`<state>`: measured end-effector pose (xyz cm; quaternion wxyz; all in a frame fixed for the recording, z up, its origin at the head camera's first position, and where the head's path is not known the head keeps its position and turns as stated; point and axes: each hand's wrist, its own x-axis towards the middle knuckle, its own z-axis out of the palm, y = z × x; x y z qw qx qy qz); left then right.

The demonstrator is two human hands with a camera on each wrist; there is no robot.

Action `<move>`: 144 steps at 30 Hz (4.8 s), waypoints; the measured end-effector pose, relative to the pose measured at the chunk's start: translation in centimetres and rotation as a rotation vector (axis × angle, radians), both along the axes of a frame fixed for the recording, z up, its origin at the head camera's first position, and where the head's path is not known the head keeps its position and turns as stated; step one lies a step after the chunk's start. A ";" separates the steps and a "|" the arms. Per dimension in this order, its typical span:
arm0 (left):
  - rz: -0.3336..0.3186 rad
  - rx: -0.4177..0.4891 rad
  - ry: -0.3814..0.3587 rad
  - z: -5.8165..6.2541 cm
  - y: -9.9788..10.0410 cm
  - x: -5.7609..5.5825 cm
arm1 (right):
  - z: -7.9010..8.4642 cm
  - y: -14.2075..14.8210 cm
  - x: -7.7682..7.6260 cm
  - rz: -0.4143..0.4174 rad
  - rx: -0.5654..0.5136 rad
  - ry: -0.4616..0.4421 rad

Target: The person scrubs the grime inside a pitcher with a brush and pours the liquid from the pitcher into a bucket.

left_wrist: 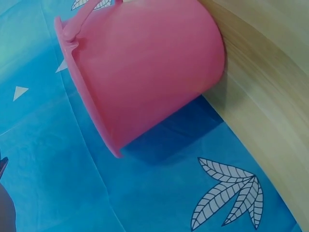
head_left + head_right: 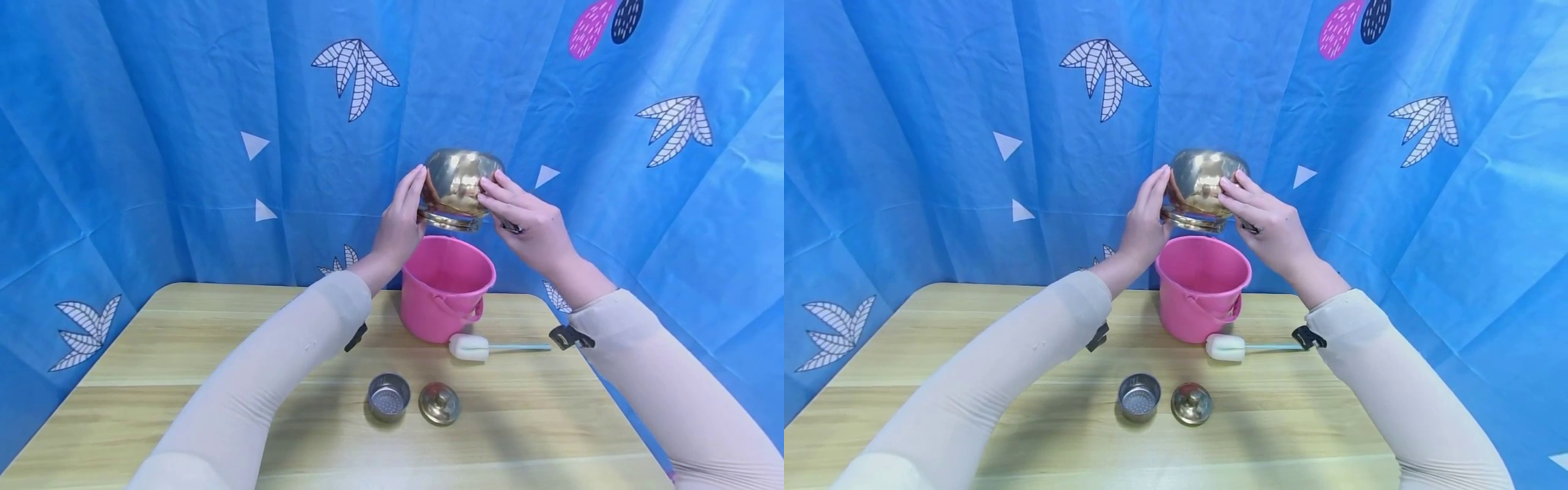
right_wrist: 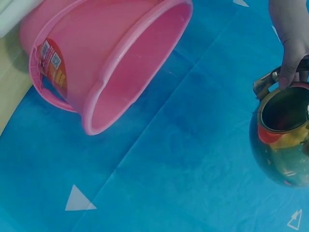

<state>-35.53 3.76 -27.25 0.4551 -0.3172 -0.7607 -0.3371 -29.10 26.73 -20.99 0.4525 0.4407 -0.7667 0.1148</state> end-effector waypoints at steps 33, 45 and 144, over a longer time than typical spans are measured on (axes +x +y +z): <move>-0.006 0.006 -0.037 -1.1 -0.3 0.2 | -0.9 -0.4 0.0 -0.008 0.005 -0.015; -0.004 0.005 -0.027 -1.3 -0.4 0.2 | -1.1 -0.3 0.3 -0.001 0.009 -0.017; -0.201 -0.043 -0.303 -4.0 -3.8 0.7 | -6.0 -1.7 0.6 0.020 -0.666 -0.923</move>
